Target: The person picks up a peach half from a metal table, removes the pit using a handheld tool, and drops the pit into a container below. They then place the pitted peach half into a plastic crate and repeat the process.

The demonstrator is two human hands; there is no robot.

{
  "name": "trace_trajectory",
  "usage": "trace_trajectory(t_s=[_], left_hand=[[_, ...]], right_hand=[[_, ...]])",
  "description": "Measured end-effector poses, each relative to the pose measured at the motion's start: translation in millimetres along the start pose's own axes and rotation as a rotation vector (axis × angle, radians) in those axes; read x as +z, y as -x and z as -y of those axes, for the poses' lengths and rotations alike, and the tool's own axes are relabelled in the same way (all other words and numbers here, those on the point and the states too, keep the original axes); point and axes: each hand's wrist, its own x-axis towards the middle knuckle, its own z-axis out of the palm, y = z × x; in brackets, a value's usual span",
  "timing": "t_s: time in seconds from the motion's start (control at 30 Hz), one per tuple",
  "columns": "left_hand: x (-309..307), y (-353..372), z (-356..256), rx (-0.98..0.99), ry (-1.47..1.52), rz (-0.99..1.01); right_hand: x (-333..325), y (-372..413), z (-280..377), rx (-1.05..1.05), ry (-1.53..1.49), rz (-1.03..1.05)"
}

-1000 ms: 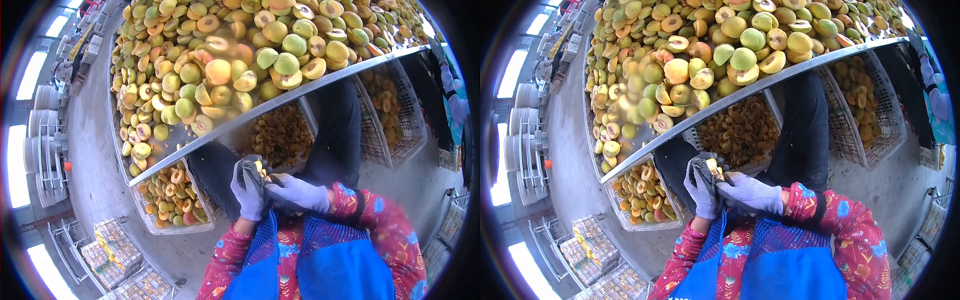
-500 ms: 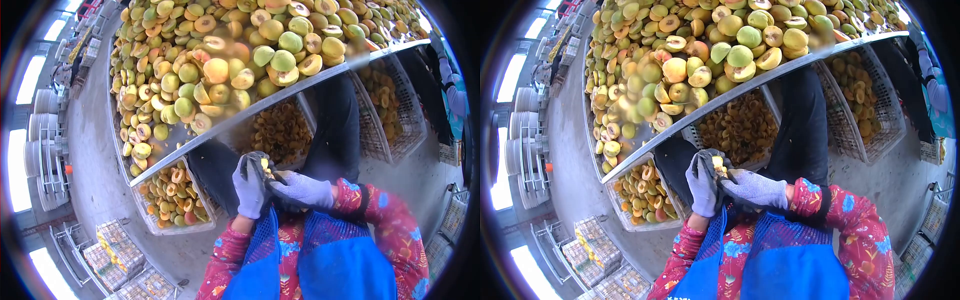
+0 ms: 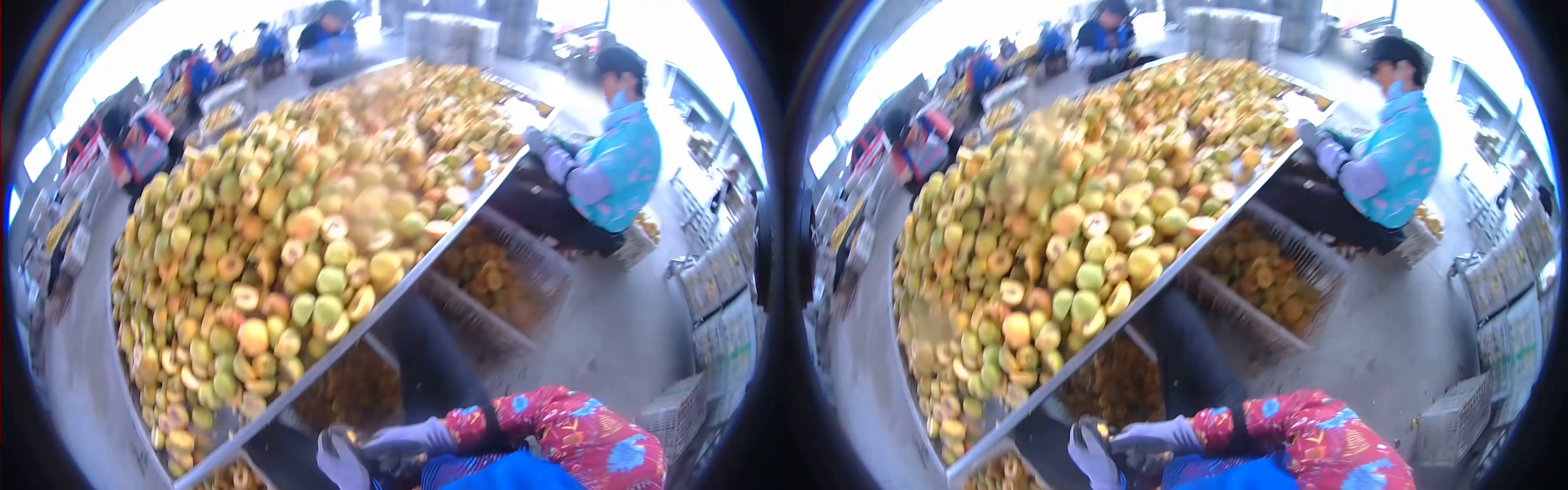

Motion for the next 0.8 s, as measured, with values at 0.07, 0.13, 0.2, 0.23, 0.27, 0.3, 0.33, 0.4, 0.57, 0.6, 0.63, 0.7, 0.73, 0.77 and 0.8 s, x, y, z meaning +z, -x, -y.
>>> trace_trajectory(t_s=[0.07,0.13,0.2,0.23,0.27,0.3,0.33,0.4,0.57,0.6,0.63,0.7,0.73,0.77,0.8], left_hand=[[16,22,-29,0.312,0.101,-0.097],[13,14,-25,0.349,0.121,-0.034],[0,23,-15,0.194,0.298,0.097],[-7,19,-4,0.136,0.394,0.163],[-10,13,7,0.08,0.496,0.234],[-8,7,10,0.021,0.595,0.31],[-8,-1,13,-0.046,0.686,0.387],[-13,-16,12,-0.08,0.557,0.42],[4,-14,-78,0.275,0.037,0.485],[6,-15,-83,0.298,-0.025,0.483],[6,-16,-85,0.321,-0.088,0.484],[10,-9,-59,0.117,0.193,0.285],[11,-6,-48,0.01,0.332,0.182],[2,-11,-43,0.221,-0.028,0.256],[3,-11,-45,0.161,0.051,0.232]], right_hand=[[7,8,6,-0.036,0.031,0.03],[29,31,34,0.099,-0.165,0.026],[21,29,25,0.084,-0.275,0.082],[3,12,11,0.147,-0.457,0.202],[-13,-5,-7,0.211,-0.631,0.315],[-10,-3,-7,0.146,-0.656,0.357],[-14,-2,-1,0.15,-0.67,0.361],[-14,7,8,0.171,-0.732,0.373],[11,36,23,0.23,-0.894,0.307],[7,35,23,0.239,-0.901,0.334],[6,33,23,0.23,-0.912,0.473],[11,27,21,0.038,-0.552,0.196],[11,23,20,0.036,-0.564,0.167],[12,20,20,0.033,-0.576,0.139],[10,16,21,0.123,-0.773,0.223]])
